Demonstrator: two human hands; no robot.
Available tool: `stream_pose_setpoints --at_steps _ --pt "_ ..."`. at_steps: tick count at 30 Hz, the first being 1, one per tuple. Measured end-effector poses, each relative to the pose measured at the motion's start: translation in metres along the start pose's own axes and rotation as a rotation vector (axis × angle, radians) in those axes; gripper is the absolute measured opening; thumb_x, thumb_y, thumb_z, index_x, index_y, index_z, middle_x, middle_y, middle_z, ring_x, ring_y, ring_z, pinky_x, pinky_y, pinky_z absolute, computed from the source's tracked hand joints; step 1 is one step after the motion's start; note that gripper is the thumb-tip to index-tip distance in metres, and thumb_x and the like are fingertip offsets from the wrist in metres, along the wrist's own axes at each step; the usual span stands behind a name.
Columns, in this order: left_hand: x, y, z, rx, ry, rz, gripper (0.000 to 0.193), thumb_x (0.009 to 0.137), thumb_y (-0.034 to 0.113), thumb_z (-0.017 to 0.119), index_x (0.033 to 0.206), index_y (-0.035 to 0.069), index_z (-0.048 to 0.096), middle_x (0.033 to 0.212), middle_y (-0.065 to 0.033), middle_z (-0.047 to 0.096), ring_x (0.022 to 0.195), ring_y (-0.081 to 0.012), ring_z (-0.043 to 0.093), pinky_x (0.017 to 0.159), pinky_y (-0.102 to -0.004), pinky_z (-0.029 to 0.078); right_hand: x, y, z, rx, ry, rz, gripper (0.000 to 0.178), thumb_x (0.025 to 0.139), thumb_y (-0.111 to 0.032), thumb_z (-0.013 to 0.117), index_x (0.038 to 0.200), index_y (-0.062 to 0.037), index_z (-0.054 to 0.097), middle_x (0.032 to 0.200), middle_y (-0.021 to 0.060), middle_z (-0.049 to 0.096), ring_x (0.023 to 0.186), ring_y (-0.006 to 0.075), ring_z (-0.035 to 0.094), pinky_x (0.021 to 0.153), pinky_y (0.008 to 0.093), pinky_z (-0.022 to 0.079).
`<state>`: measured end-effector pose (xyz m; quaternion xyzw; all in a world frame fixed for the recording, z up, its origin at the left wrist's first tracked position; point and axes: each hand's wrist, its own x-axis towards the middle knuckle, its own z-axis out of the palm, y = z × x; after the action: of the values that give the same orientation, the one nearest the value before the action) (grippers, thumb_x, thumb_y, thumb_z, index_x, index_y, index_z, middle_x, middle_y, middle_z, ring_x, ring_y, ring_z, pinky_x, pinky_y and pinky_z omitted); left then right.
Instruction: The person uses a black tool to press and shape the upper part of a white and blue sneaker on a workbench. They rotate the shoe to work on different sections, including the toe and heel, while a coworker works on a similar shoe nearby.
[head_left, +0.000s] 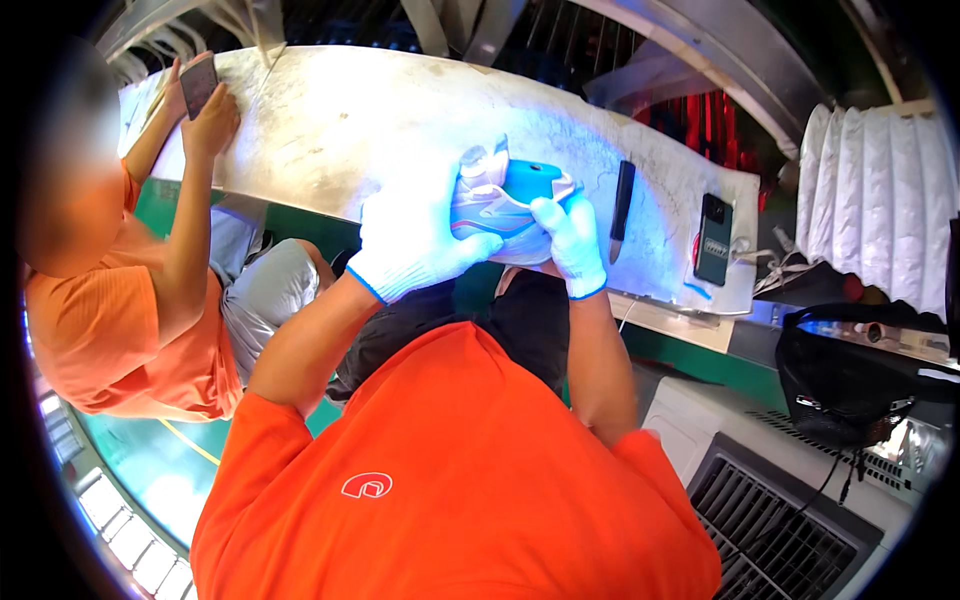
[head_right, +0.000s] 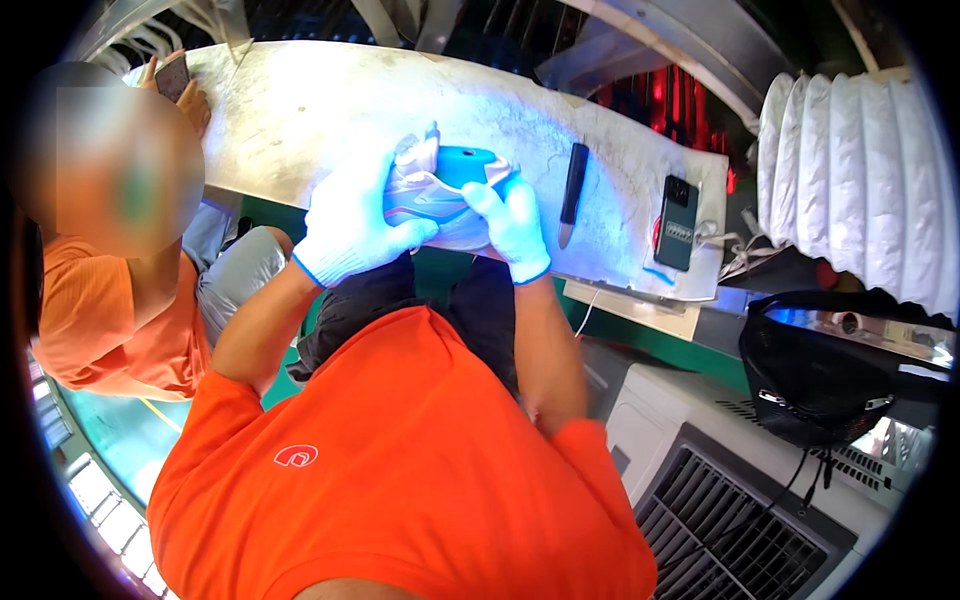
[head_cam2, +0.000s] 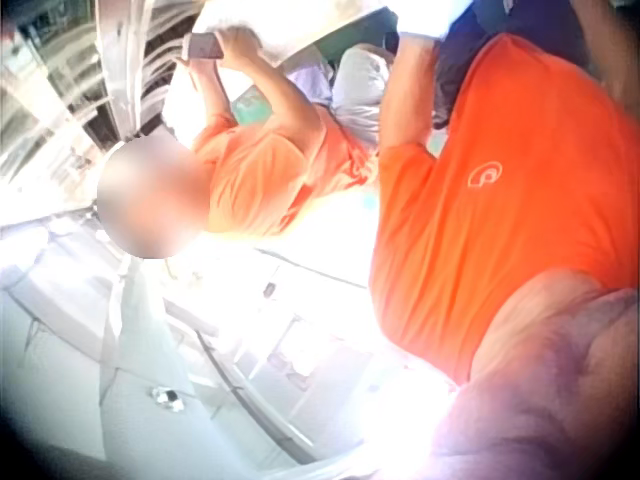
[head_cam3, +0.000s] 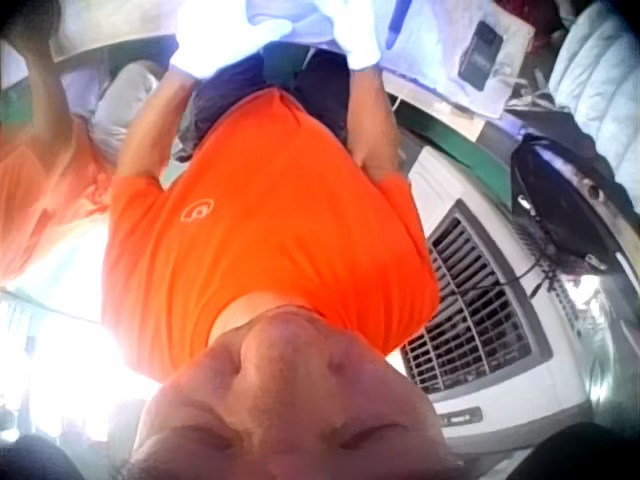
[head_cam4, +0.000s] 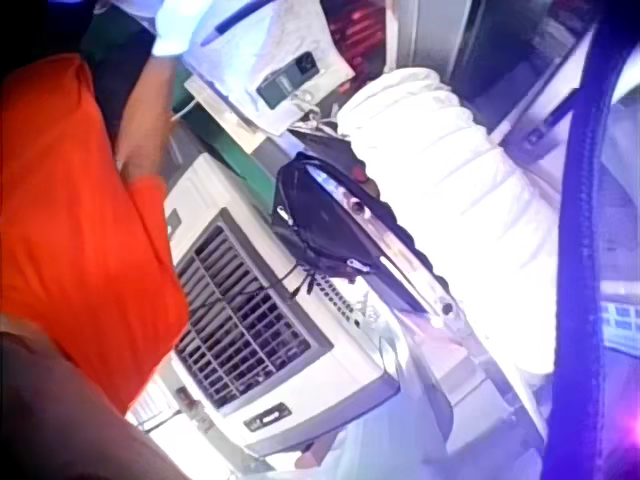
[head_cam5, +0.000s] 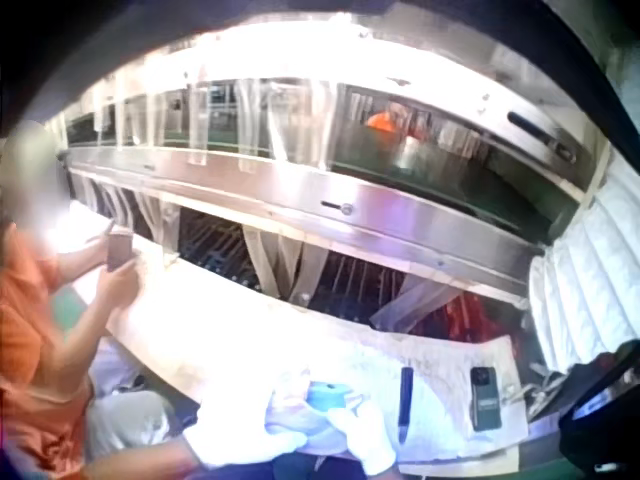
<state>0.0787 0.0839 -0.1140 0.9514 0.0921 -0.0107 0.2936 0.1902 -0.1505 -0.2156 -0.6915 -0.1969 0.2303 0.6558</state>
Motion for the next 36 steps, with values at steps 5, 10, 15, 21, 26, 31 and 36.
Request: stream_pose_setpoints --at_steps 5,10,15,21,26,31,36 --pt "-0.027 -0.044 0.031 -0.222 0.719 0.531 0.057 0.08 0.01 0.087 0.134 0.003 0.072 0.116 -0.0203 0.077 0.106 -0.0414 0.076 0.095 -0.0471 0.061 0.001 -0.011 0.008 0.378 -0.011 0.042 0.046 0.103 -0.027 0.078 0.136 0.0039 0.07 0.125 0.0102 0.075 0.11 0.0191 0.071 0.098 0.0368 0.057" --pt "-0.129 -0.028 0.068 -0.698 0.237 0.146 0.037 0.091 0.006 0.08 0.127 0.005 0.071 0.11 -0.011 0.076 0.096 -0.0303 0.075 0.087 -0.0411 0.06 0.012 -0.003 0.012 0.34 0.21 0.043 0.031 0.105 -0.028 0.077 0.123 -0.0027 0.074 0.111 -0.0007 0.069 0.104 0.011 0.061 0.092 0.0312 0.049" --pt "-0.092 -0.015 0.074 -1.83 -0.111 -0.47 0.066 0.115 0.056 0.052 0.16 0.008 0.048 0.151 -0.0129 0.064 0.126 -0.0317 0.071 0.108 -0.0498 0.057 -0.044 -0.071 0.078 0.205 0.255 -0.083 0.024 0.106 -0.022 0.076 0.119 -0.0017 0.073 0.111 -0.0011 0.069 0.104 0.0092 0.064 0.093 0.0304 0.054" --pt "-0.1 -0.01 0.036 -2.442 -0.363 -0.362 0.054 0.115 0.054 0.05 0.147 0.013 0.062 0.135 -0.013 0.073 0.12 -0.0299 0.072 0.106 -0.0526 0.06 -0.126 -0.114 0.134 -0.607 0.217 -0.564 0.092 0.077 -0.025 0.1 0.153 0.005 0.058 0.15 0.0275 0.065 0.134 0.0444 0.067 0.111 0.0484 0.056" --pt "-0.117 -0.017 0.06 -2.398 -0.359 -0.417 0.055 0.113 0.056 0.053 0.148 0.015 0.061 0.139 -0.0112 0.072 0.124 -0.0291 0.071 0.108 -0.0505 0.06 -0.156 -0.099 0.136 -0.551 0.207 -0.498 0.091 0.076 -0.021 0.101 0.153 0.0039 0.059 0.153 0.026 0.064 0.137 0.0438 0.066 0.113 0.0488 0.056" --pt "-0.124 -0.021 0.072 -2.413 -0.411 -0.323 0.047 0.115 0.05 0.053 0.139 0.012 0.065 0.131 -0.0092 0.075 0.118 -0.0248 0.072 0.107 -0.0443 0.061 -0.175 -0.078 0.121 -0.536 0.108 -0.443 0.096 0.079 -0.018 0.1 0.161 0.0001 0.053 0.155 0.0212 0.063 0.137 0.0355 0.067 0.112 0.0422 0.056" --pt "-0.13 -0.026 0.076 -2.486 -0.591 -0.414 0.045 0.113 0.046 0.057 0.137 0.009 0.066 0.126 -0.0093 0.078 0.113 -0.0245 0.074 0.103 -0.0424 0.063 -0.187 -0.07 0.117 -0.464 0.109 -0.382 0.086 0.077 -0.015 0.1 0.151 0.0034 0.061 0.152 0.0253 0.065 0.138 0.0428 0.067 0.113 0.0469 0.056"
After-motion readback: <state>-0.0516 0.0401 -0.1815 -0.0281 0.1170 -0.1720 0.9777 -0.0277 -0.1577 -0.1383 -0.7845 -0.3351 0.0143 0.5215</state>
